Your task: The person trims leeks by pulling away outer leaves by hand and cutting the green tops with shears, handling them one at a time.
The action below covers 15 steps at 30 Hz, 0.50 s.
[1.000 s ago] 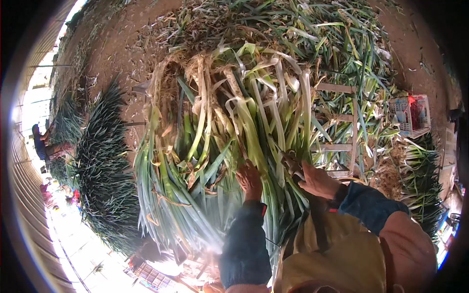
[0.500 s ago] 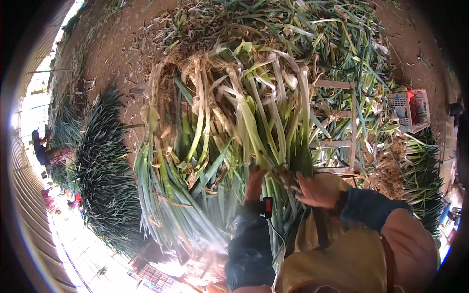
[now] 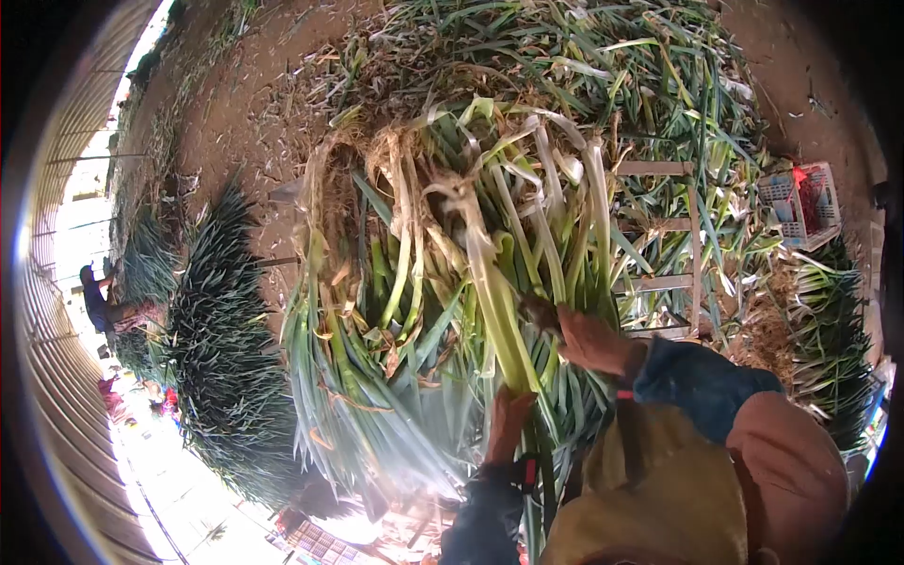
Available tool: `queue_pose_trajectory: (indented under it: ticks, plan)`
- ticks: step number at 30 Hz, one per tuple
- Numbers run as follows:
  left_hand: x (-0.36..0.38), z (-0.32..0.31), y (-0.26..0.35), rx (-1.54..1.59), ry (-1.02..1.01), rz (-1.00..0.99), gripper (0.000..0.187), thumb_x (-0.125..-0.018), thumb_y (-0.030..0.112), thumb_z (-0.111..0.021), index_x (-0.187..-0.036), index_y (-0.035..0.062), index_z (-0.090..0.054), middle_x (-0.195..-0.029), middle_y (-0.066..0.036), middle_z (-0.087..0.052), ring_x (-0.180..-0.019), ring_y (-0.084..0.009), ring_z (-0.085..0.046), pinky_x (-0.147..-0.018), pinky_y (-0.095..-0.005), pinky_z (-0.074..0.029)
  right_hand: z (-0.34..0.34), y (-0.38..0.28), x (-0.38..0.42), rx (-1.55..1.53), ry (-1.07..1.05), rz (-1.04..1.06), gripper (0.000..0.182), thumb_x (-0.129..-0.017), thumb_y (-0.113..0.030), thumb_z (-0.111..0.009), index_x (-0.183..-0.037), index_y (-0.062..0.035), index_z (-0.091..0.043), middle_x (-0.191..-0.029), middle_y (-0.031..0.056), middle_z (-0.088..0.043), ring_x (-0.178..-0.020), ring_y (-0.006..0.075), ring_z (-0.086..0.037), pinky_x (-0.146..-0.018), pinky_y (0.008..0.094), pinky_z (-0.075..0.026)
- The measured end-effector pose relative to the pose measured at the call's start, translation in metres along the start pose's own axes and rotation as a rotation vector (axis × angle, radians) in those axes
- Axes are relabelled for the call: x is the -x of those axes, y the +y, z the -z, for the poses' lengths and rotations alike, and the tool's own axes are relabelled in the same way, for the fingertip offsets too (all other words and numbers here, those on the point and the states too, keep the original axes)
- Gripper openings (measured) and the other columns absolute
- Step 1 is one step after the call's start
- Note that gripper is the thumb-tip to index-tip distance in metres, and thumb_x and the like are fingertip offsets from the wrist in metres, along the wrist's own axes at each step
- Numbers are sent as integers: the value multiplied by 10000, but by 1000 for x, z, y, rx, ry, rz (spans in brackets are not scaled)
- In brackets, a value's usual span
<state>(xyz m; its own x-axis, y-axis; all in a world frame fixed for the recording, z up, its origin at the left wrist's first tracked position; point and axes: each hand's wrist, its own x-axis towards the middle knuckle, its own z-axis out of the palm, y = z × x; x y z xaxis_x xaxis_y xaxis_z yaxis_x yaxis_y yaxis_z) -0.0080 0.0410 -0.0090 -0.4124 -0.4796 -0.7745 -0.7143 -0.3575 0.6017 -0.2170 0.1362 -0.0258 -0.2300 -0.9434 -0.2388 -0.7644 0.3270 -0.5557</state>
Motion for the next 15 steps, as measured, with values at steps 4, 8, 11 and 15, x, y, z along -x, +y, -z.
queue_pose_trajectory:
  ticks: [4,8,11,15]
  plan:
    - [33,-3,16,325,-130,1,289,-798,262,-553,-976,34,-563,-763,6,-508,-685,-91,-455,-589,-240,-359,-6,7,-36,-27,-11,-95,739,-743,-271,-618,-1245,153,-280,-785,222,-555,-606,344,-568,-522,422,-467]
    - [15,-17,-53,-33,211,-586,281,-869,285,-474,-961,38,-570,-771,-19,-533,-678,-103,-481,-584,-254,-377,6,0,-17,5,-43,-30,737,-739,-262,-621,-1248,152,-284,-770,214,-553,-614,337,-567,-517,434,-460]
    - [25,-14,-24,641,-146,99,275,-891,253,-445,-939,12,-568,-810,-74,-576,-699,-163,-545,-603,-295,-421,0,1,-12,43,-35,-1,725,-743,-257,-612,-1247,152,-290,-765,207,-552,-608,325,-564,-504,433,-454]
    - [21,-20,-25,306,-152,-74,241,-876,211,-469,-913,-8,-565,-832,-138,-589,-717,-243,-578,-605,-332,-443,-12,17,-45,204,-33,24,696,-747,-257,-593,-1231,154,-309,-754,195,-551,-567,305,-556,-485,415,-452]
